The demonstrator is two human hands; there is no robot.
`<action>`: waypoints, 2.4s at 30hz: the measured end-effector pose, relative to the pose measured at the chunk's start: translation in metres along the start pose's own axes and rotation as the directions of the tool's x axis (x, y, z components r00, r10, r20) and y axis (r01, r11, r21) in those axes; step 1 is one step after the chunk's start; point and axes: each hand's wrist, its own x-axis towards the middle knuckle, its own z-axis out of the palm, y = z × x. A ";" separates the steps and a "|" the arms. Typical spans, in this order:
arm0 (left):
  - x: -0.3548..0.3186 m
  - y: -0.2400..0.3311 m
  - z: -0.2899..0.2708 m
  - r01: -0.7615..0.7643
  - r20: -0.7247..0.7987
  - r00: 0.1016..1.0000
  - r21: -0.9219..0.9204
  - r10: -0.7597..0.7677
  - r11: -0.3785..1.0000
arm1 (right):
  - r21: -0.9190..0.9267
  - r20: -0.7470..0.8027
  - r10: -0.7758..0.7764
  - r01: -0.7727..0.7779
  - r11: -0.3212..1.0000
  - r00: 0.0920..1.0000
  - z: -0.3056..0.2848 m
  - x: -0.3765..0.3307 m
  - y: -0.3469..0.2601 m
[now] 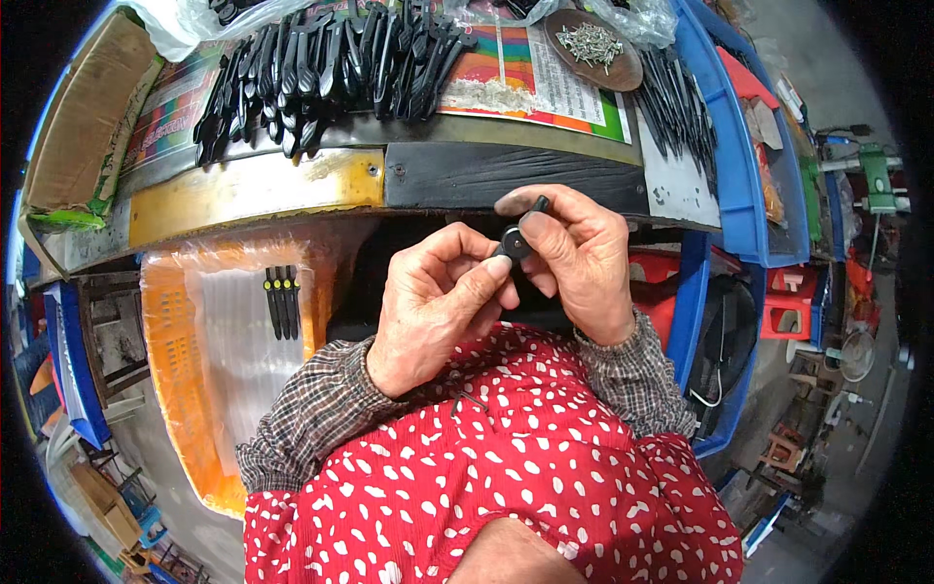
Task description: The person assembles compasses by attaching plastic legs and inserting metal pins by hand, places the completed compasses into a basket, and picks up components from the workbench to assemble additional compasses.
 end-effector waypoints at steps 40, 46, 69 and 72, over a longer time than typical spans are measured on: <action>-0.002 -0.007 -0.005 0.028 0.015 0.999 -0.026 -0.028 0.999 | -0.068 0.147 0.043 -0.033 0.997 0.988 -0.007 0.002 0.004; -0.003 -0.010 -0.005 0.039 0.017 0.999 -0.039 -0.038 0.998 | -0.082 0.053 0.007 -0.002 0.997 0.999 0.002 -0.002 0.005; 0.006 0.003 0.009 -0.507 0.158 0.754 0.756 0.637 0.413 | -0.139 -0.075 -0.227 0.215 0.967 0.971 -0.004 0.004 0.002; 0.011 0.003 0.011 -0.522 0.156 0.743 0.744 0.651 0.417 | -0.186 -0.063 -0.220 0.205 0.961 0.974 -0.010 0.007 -0.001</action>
